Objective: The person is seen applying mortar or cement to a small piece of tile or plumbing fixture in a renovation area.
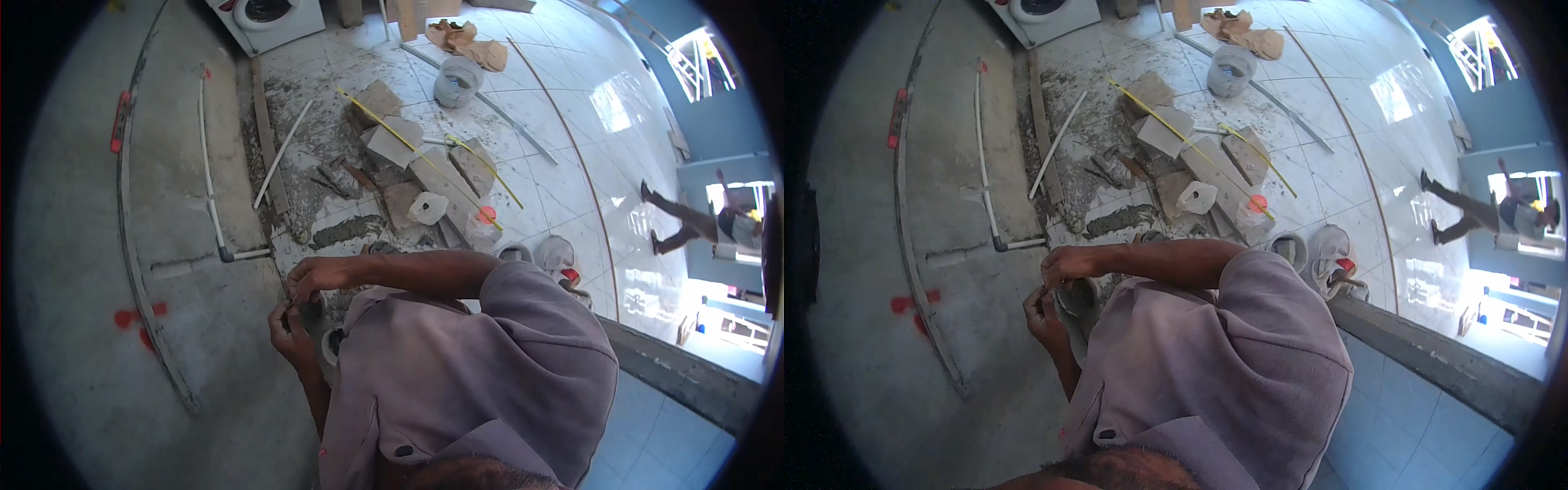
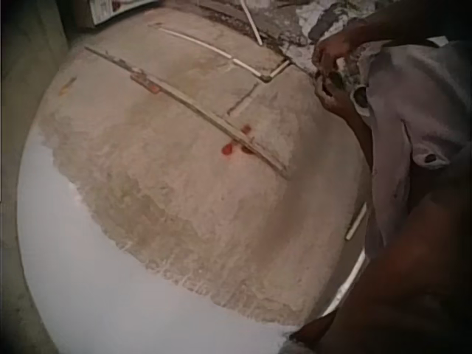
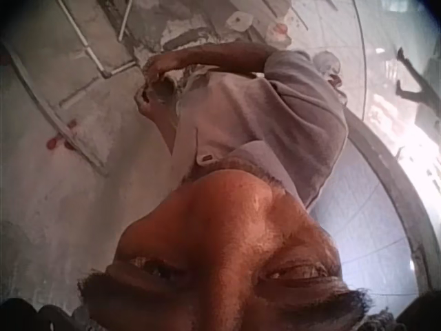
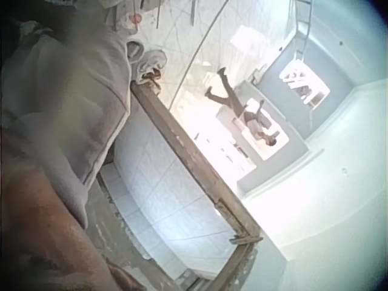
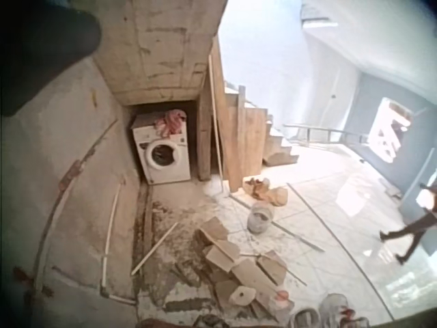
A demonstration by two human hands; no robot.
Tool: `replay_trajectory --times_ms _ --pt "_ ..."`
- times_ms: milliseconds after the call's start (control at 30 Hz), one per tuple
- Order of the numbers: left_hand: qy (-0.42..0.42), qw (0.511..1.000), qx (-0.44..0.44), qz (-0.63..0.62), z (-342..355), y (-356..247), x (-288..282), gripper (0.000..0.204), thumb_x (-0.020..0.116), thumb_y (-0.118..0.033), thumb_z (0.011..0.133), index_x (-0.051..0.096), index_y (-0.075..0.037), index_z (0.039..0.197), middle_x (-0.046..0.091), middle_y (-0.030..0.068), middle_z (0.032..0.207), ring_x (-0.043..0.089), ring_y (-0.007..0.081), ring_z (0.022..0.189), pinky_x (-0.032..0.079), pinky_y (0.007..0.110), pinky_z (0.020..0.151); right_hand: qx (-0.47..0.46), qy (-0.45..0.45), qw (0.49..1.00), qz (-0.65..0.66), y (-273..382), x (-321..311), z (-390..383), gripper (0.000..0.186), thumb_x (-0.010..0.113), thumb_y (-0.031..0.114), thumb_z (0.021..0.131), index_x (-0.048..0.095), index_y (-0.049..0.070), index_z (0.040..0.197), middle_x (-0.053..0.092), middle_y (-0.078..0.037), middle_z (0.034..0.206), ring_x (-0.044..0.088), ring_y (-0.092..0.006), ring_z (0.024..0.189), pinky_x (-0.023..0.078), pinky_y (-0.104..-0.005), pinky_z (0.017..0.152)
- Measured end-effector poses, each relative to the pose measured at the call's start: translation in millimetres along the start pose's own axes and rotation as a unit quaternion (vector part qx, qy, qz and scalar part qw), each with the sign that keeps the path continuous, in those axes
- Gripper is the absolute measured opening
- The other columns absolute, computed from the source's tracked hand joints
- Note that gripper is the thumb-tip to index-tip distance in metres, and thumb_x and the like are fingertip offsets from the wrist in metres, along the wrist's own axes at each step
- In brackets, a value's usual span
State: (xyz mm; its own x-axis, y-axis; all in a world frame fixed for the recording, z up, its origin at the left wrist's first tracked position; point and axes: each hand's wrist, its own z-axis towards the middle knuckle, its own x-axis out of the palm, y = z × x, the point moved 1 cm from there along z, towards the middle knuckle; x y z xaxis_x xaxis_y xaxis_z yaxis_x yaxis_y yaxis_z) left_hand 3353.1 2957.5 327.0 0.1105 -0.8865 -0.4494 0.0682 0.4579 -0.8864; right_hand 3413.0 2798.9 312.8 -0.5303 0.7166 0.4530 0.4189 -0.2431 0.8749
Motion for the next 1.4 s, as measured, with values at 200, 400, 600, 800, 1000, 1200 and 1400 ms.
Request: replay_trajectory --times_ms 200,400,600,800,1000,1200,1400 --pt "0.036 0.996 -0.078 -0.035 17 -31 21 0.021 0.057 -0.013 0.082 0.053 0.001 0.098 0.057 0.0077 0.089 0.054 0.0140 0.074 0.044 0.024 0.055 -0.036 -0.107 0.988 0.110 6 -5 -11 0.007 0.054 0.010 0.074 0.053 0.004 0.075 0.052 -0.001 0.064 0.049 -0.0088 0.058 0.039 -0.0225 0.050" --pt "0.033 0.996 -0.080 -0.016 37 -22 34 0.025 0.061 -0.019 0.081 0.050 0.000 0.092 0.054 0.0072 0.088 0.052 0.0120 0.071 0.043 0.022 0.050 -0.113 -0.136 0.984 -0.040 25 -16 -24 0.007 0.058 0.008 0.077 0.052 0.005 0.081 0.055 -0.002 0.072 0.052 -0.0086 0.064 0.040 -0.0235 0.053" --pt "0.098 0.984 -0.114 -0.095 50 -8 59 0.023 0.062 -0.020 0.080 0.050 -0.001 0.085 0.053 0.0068 0.084 0.051 0.0129 0.067 0.044 0.025 0.052 -0.165 -0.115 0.975 -0.093 31 -38 -35 0.024 0.062 0.010 0.076 0.051 0.001 0.095 0.057 -0.004 0.074 0.055 -0.0108 0.068 0.045 -0.0265 0.059" --pt "0.105 0.988 -0.095 -0.054 54 -5 73 0.021 0.060 -0.016 0.080 0.051 0.002 0.084 0.054 0.0097 0.077 0.054 0.0190 0.069 0.044 0.033 0.061 -0.006 -0.105 0.982 -0.158 48 -54 -65 0.032 0.062 0.010 0.075 0.050 0.000 0.103 0.059 -0.009 0.079 0.057 -0.0141 0.066 0.046 -0.0282 0.057" --pt "0.148 0.979 0.069 0.121 61 3 88 0.018 0.051 -0.014 0.084 0.052 0.003 0.091 0.056 0.0106 0.087 0.054 0.0201 0.079 0.047 0.032 0.059 -0.209 -0.047 0.975 -0.056 43 -57 -61 0.025 0.059 0.007 0.077 0.054 0.002 0.101 0.059 -0.006 0.086 0.056 -0.0139 0.079 0.046 -0.0288 0.072" --pt "0.160 0.981 -0.109 -0.022 61 0 97 0.015 0.046 -0.007 0.082 0.047 0.003 0.093 0.052 0.0204 0.088 0.053 0.0294 0.080 0.044 0.037 0.067 -0.014 -0.121 0.987 -0.110 46 -68 -71 0.024 0.050 0.004 0.079 0.051 0.002 0.104 0.058 -0.005 0.084 0.056 -0.0128 0.078 0.046 -0.0256 0.066" --pt "0.220 0.964 -0.098 0.111 54 68 93 0.020 0.043 -0.011 0.083 0.046 0.002 0.099 0.050 0.0202 0.088 0.051 0.0326 0.083 0.041 0.039 0.078 -0.123 -0.001 0.992 -0.035 44 -73 -75 0.032 0.053 0.001 0.073 0.047 0.000 0.105 0.058 -0.007 0.086 0.057 -0.0140 0.076 0.048 -0.0302 0.056"
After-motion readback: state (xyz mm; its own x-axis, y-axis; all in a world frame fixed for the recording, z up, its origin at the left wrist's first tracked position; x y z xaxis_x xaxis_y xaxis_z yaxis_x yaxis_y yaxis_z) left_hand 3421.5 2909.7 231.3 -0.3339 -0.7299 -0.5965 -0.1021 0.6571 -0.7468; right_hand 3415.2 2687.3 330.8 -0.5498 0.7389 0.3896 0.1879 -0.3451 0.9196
